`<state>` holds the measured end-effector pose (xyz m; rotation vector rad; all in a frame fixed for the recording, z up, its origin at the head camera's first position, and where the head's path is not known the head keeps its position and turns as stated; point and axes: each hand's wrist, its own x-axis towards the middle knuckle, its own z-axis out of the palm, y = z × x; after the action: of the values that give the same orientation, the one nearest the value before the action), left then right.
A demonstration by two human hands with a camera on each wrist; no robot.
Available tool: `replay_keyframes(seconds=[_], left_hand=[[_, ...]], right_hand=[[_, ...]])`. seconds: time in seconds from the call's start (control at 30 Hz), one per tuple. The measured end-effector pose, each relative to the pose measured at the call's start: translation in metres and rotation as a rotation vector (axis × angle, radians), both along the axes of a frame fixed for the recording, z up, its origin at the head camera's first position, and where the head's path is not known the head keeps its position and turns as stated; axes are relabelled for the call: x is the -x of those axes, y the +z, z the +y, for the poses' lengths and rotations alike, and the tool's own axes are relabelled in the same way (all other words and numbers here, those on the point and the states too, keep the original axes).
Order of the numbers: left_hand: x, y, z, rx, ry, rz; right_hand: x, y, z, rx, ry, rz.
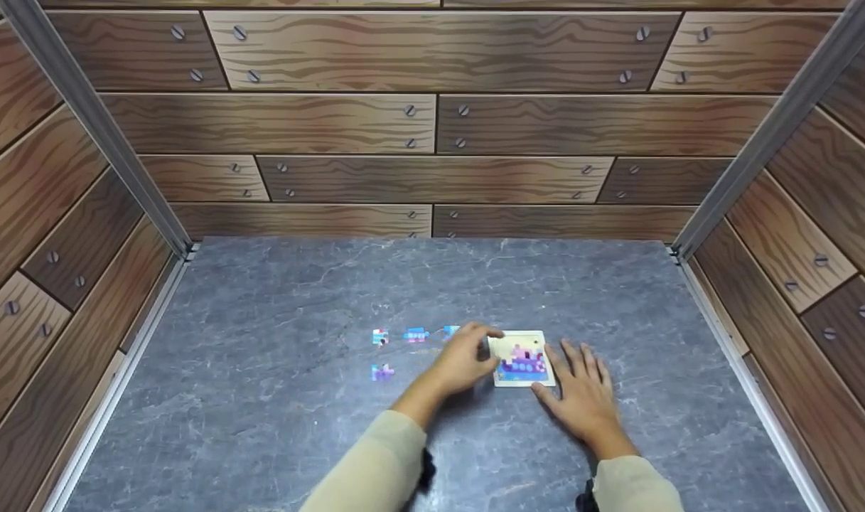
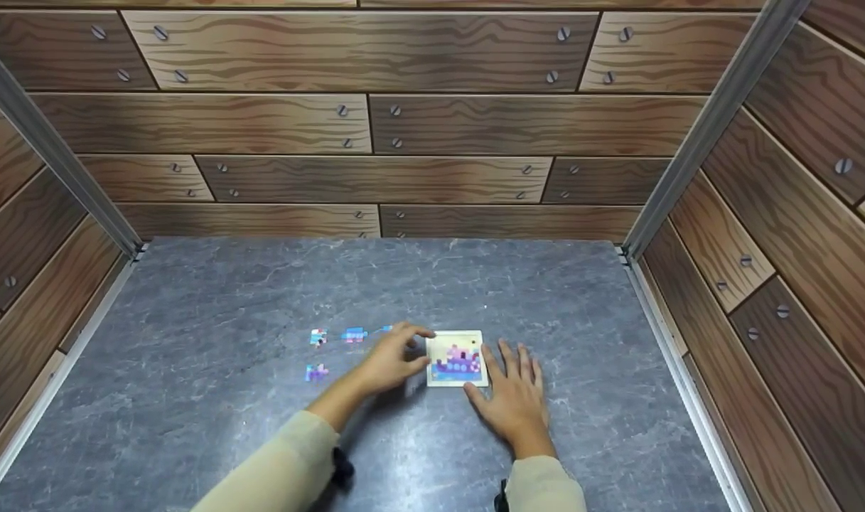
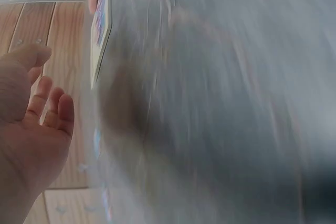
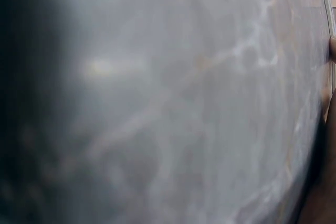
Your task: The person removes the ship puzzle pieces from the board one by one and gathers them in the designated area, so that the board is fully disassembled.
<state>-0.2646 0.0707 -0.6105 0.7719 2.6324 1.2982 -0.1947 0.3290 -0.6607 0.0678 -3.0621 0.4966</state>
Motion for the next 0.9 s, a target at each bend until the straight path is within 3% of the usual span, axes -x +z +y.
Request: replay_keyframes(seconds=[0.27, 0.47, 0.73, 0.9], left_hand=[[0.005, -0.011, 0.037, 0.012, 0.017, -0.053], [0.008, -0.02, 0.038, 0.096, -0.017, -0.05], [0.01, -0.02, 0.038, 0.131, -0.028, -0.1], [0.008, -0.022, 0.04, 0.196, -0.018, -0.074]], right_hand=[[0.0, -0.002, 0.001, 0.01, 0.004, 0.018], [0.001, -0.001, 0.001, 0.004, 0.006, 0.011], [0.001, -0.002, 0.002, -0.007, 0.007, 0.007], [0.001, -0.003, 0.001, -0.008, 0.009, 0.009]])
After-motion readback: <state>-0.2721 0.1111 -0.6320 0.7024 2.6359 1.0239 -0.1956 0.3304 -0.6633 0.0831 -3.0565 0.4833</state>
